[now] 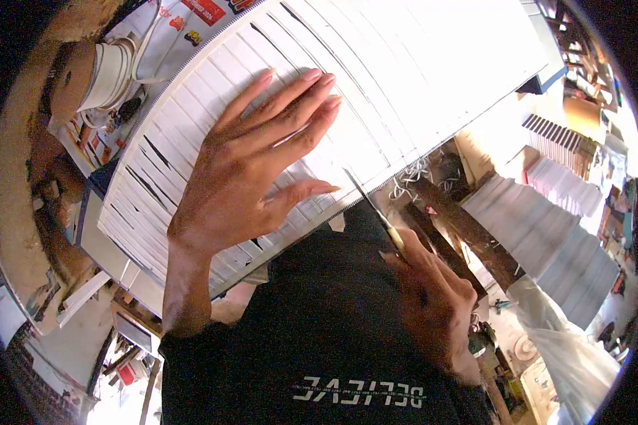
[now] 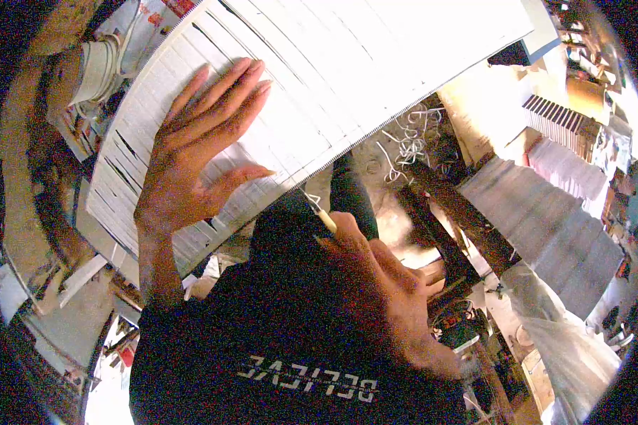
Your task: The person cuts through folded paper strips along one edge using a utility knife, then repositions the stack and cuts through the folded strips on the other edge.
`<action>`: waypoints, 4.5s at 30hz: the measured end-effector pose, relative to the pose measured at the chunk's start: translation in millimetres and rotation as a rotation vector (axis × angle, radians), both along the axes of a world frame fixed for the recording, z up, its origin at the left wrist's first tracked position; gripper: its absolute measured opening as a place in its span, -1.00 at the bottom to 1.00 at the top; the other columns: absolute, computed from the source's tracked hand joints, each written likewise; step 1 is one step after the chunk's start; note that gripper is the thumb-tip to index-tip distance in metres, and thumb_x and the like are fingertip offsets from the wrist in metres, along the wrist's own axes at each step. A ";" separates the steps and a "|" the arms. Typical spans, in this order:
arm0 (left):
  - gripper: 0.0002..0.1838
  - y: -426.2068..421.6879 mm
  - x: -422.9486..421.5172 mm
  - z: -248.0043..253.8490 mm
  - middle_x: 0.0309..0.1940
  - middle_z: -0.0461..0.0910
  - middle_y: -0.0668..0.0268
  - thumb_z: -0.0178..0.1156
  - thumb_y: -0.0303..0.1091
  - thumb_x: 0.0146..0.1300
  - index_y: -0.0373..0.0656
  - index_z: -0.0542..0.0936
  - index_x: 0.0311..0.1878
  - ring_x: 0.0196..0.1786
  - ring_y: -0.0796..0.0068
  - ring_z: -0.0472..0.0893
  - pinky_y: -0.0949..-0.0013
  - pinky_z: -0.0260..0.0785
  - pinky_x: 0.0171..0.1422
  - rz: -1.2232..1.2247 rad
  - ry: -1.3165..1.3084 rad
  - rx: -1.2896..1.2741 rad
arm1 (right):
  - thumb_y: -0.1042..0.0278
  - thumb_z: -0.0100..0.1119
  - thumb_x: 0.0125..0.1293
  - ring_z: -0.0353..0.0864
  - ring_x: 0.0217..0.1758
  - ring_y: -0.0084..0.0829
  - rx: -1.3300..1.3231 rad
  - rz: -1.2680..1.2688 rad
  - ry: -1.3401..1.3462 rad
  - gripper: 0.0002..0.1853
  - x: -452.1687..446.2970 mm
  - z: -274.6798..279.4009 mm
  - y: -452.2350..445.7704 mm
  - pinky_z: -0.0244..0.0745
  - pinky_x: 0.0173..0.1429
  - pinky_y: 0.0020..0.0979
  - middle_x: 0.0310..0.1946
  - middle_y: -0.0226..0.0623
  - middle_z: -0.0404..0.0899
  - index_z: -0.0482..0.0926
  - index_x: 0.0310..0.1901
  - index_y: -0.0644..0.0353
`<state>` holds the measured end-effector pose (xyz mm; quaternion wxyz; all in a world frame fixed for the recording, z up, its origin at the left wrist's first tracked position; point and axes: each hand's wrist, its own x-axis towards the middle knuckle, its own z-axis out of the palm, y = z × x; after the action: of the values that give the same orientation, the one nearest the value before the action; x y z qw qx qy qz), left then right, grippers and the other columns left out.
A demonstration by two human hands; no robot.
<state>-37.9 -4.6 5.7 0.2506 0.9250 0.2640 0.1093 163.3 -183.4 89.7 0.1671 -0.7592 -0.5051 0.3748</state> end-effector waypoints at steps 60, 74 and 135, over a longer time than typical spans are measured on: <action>-0.34 -26.9 -17.8 1.3 0.63 0.28 0.21 0.02 0.06 0.54 -0.01 0.37 0.59 0.69 0.20 0.18 -0.14 -0.17 0.74 0.137 0.075 0.090 | 0.64 0.27 0.41 0.62 -0.36 -0.35 0.103 0.038 -0.153 -0.46 -37.6 -23.4 -13.9 0.57 -0.26 -0.36 -0.29 -0.17 0.64 0.52 0.41 0.16; -0.30 -28.2 -21.9 -2.2 0.62 0.28 0.15 0.04 0.16 0.51 -0.06 0.41 0.56 0.67 0.11 0.22 -0.17 -0.17 0.73 0.144 0.116 0.124 | 0.73 0.15 0.42 0.73 0.16 -0.14 0.228 0.173 -0.018 -0.44 -34.1 -52.2 -0.3 0.69 0.15 -0.30 0.18 0.04 0.64 0.45 0.44 0.24; -0.09 -25.3 -30.5 -1.6 0.65 0.21 0.12 0.19 0.27 0.34 -0.12 0.32 0.61 0.69 0.10 0.17 -0.17 -0.22 0.74 0.071 0.094 0.100 | 0.74 0.19 0.38 0.76 -0.20 -0.23 0.037 0.161 -0.077 -0.43 -42.7 -25.2 -14.9 0.67 -0.13 -0.31 -0.10 0.02 0.71 0.47 0.42 0.29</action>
<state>-68.4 -29.9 4.1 0.1874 0.9305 0.3021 0.0879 120.6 -198.3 64.6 0.1308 -0.7267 -0.5775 0.3482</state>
